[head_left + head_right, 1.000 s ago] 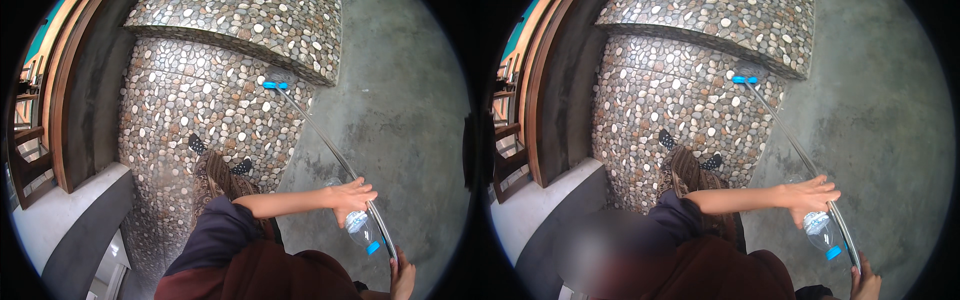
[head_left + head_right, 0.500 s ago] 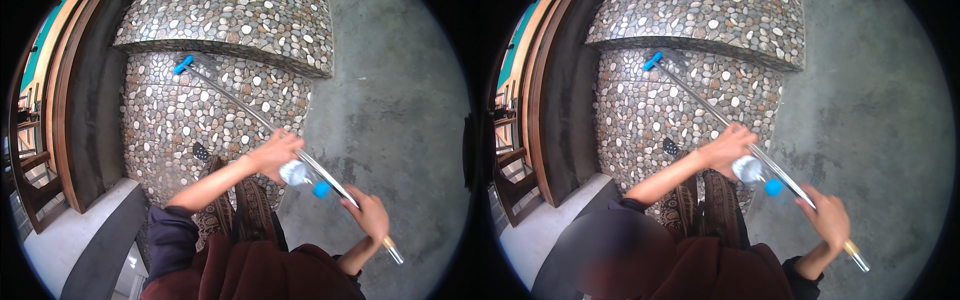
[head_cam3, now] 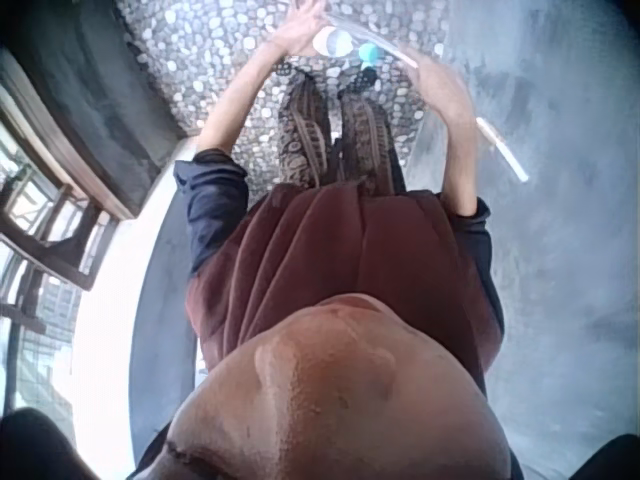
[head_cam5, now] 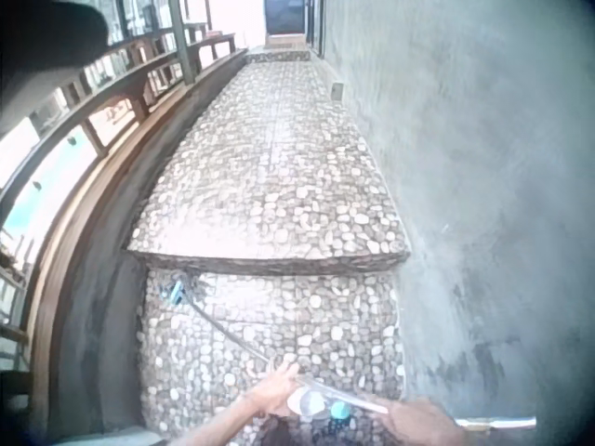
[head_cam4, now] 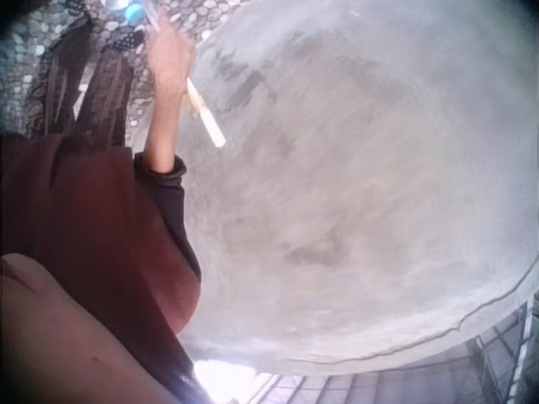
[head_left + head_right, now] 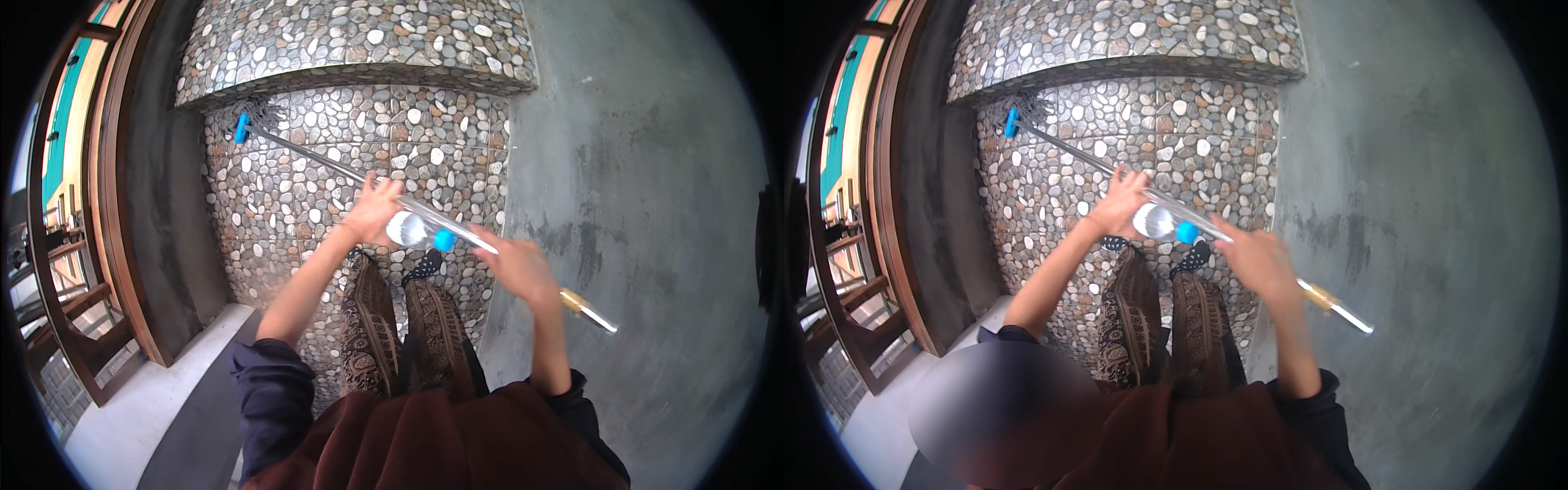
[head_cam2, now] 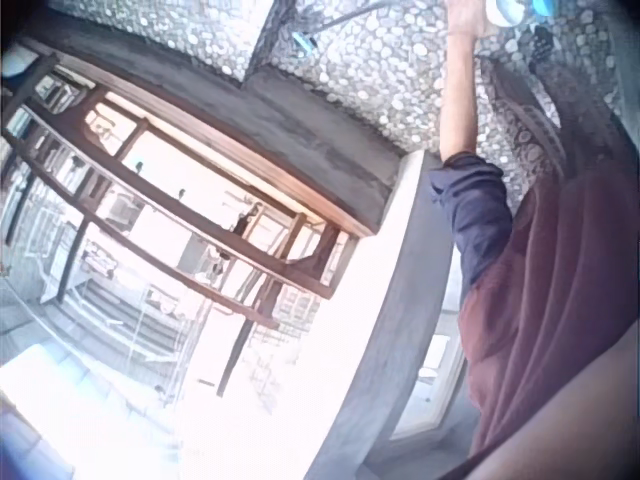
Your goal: The person mops a pebble-tiled floor using a blue mop while holding a water bottle in the other hand. They move the mop back and forth across the surface, occasionally stepping forward to reach new areas.
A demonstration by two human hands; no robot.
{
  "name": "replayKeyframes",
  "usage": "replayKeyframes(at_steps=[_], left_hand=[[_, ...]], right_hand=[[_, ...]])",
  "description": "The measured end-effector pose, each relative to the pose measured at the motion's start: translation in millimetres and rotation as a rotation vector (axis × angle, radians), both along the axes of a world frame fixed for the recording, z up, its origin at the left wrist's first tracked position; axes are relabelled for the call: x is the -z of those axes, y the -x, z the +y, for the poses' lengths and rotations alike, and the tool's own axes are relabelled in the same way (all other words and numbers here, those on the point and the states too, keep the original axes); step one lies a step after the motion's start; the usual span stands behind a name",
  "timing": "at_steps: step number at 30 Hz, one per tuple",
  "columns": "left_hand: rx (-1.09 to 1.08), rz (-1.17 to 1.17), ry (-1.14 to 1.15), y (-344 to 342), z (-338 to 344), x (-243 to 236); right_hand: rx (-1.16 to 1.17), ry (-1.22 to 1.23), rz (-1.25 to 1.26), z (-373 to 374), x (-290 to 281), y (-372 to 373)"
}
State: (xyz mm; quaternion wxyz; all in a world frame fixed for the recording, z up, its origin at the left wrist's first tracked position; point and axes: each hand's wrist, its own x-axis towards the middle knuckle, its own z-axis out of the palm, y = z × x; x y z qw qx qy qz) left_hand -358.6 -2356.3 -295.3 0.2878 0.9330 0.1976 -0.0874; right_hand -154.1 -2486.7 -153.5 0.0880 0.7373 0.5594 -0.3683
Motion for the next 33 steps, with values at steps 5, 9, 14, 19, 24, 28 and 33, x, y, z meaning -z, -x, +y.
replayKeyframes(at_steps=[5, 9, 14, 19, 24, 28, 33], left_hand=[[0.121, -0.264, 0.163, -93, -87, -33], [0.296, -0.568, 0.337, -158, -161, -90], [0.571, -0.885, 0.571, -210, -225, -137], [0.669, -0.919, 0.439, -215, -230, -113], [0.645, -0.736, 0.341, -184, -197, -75], [0.535, -0.770, 0.360, -138, -183, -78], [0.284, -0.766, 0.325, -61, -149, -84]], right_hand=[[0.133, 0.175, -0.167, -86, -79, -71], [0.272, 0.198, -0.376, -161, -172, -87], [0.416, 0.225, -0.625, -224, -270, -58], [0.492, 0.269, -0.631, -229, -275, -30], [0.343, 0.180, -0.662, -218, -271, 14], [0.298, 0.195, -0.645, -197, -274, 40], [0.292, 0.224, -0.575, -163, -265, 65]])
